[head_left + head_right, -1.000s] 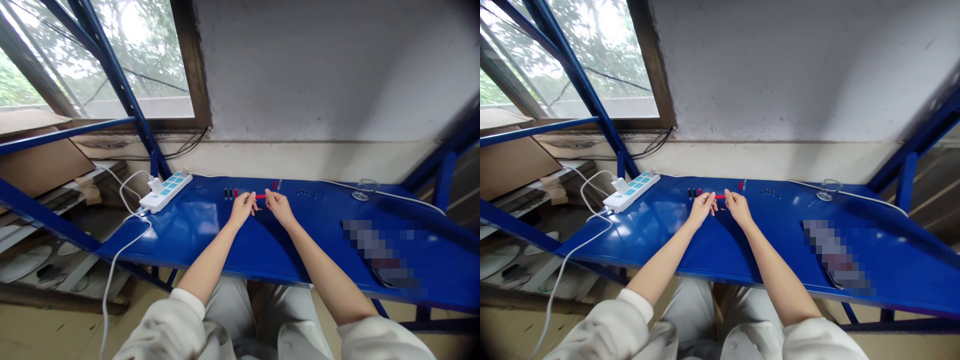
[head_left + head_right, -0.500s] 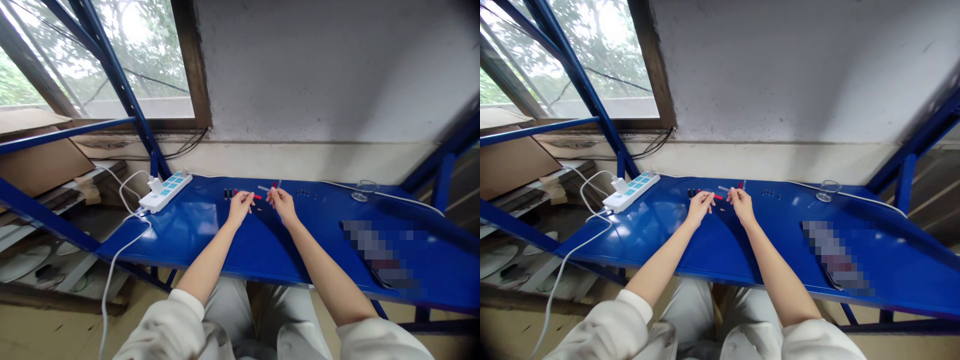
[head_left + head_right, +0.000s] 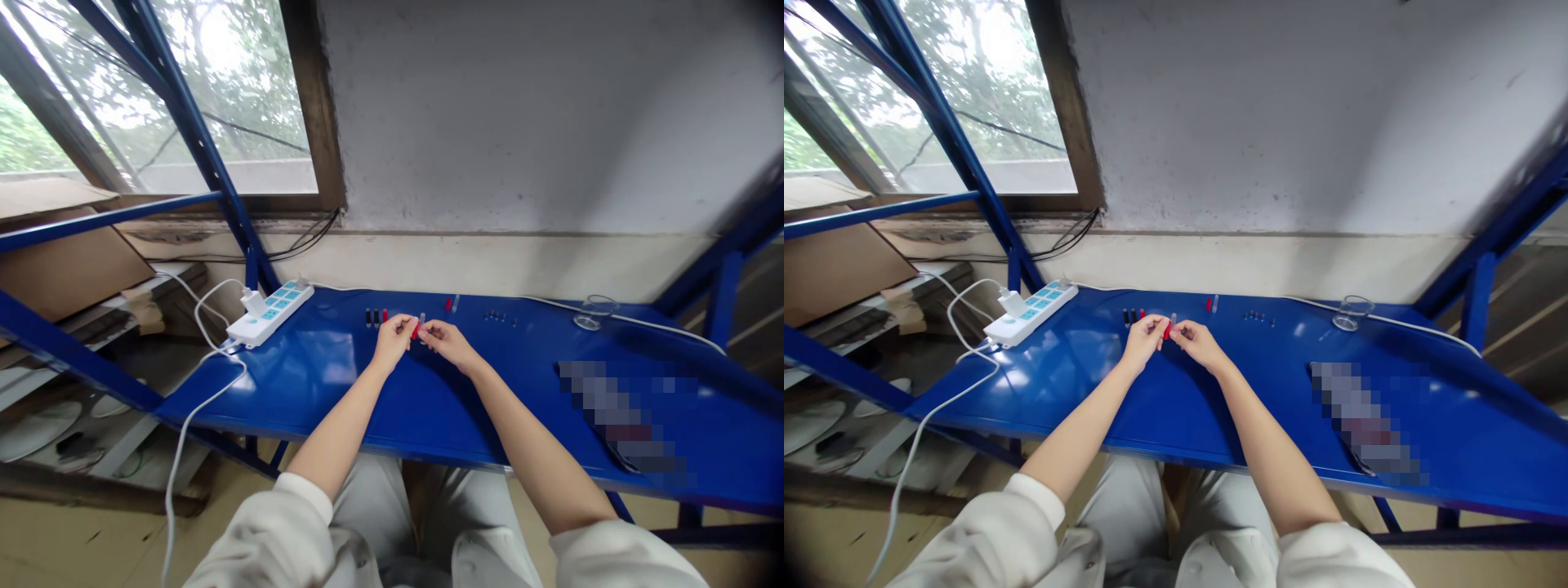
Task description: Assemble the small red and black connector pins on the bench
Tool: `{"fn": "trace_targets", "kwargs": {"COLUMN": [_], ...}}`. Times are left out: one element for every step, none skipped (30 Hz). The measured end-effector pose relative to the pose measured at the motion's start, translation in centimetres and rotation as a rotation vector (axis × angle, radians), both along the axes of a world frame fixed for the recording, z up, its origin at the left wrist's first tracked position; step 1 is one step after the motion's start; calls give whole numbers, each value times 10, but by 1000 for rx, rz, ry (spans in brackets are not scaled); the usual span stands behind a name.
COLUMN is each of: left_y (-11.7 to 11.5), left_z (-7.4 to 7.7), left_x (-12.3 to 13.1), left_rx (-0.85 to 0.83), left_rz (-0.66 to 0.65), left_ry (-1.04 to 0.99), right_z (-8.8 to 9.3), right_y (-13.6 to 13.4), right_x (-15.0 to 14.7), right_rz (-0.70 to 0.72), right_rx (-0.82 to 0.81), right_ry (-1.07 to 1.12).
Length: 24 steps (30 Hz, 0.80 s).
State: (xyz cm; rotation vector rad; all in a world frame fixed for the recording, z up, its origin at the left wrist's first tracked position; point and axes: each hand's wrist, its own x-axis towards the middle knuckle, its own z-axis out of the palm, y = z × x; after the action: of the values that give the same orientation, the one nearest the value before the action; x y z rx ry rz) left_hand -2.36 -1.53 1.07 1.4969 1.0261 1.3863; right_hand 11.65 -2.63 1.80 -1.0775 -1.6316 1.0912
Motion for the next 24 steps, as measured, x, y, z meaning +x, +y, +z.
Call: {"fn": "trace_targets", "kwargs": {"left_y": [0, -1, -2, -2, -3, -3, -4, -4, -4, -4, -4, -3, -3, -2, -1, -1, 0, 0, 1, 1, 0, 0, -1, -2], "left_z": [0, 1, 2, 2, 3, 4, 4, 4, 4, 4, 3, 2, 1, 0, -1, -2, -3, -5, -6, -7, -9, -10, -10, -11], "left_x": [0, 0, 0, 0, 0, -1, -1, -1, -1, -1, -1, -1, -1, -1, -1, -1, -1, -1, -1, -1, -1, 0, 0, 0], "left_rx": [0, 0, -1, -3, -5, -8, -10, -13, -16, -20, -24, -29, -34, -37, -37, -33, -26, -12, 8, 34, 64, 96, 125, 150], "left_rz": [-2, -10, -22, -36, -50, -62, -71, -80, -85, -90, -93, -95, -94, -91, -88, -81, -70, -57, -44, -35, -29, -27, -31, -36], "left_ry": [2, 3, 2, -1, -6, -12, -18, -22, -25, -25, -21, -15, -8, 0, 8, 21, 44, 79, 127, 185, 251, 321, 391, 459], "right_z": [0, 0, -1, -2, -3, -3, -4, -5, -5, -5, -5, -5, -5, -5, -5, -6, -7, -8, -9, -11, -12, -13, -14, -15], "right_y": [0, 0, 0, 1, 1, 1, 2, 1, 1, 1, 0, 0, -1, 0, 0, 1, 2, 4, 6, 9, 11, 14, 17, 19], "right_x": [0, 0, -1, -1, -1, -1, -1, -1, -2, -2, -2, -2, -2, -1, -1, 0, 2, 5, 8, 12, 17, 22, 28, 34], "right_rz": [13, 29, 45, 59, 68, 74, 77, 79, 80, 81, 85, 89, 91, 91, 87, 75, 55, 23, -19, -73, -138, -208, -283, -358], "right_rx": [-3, -3, 0, 7, 16, 27, 38, 45, 48, 48, 47, 47, 49, 52, 59, 69, 81, 96, 114, 134, 150, 165, 170, 160], "right_ry": [5, 13, 22, 29, 32, 30, 26, 20, 12, 5, -1, -8, -18, -33, -55, -84, -122, -168, -221, -281, -344, -406, -463, -516]}}
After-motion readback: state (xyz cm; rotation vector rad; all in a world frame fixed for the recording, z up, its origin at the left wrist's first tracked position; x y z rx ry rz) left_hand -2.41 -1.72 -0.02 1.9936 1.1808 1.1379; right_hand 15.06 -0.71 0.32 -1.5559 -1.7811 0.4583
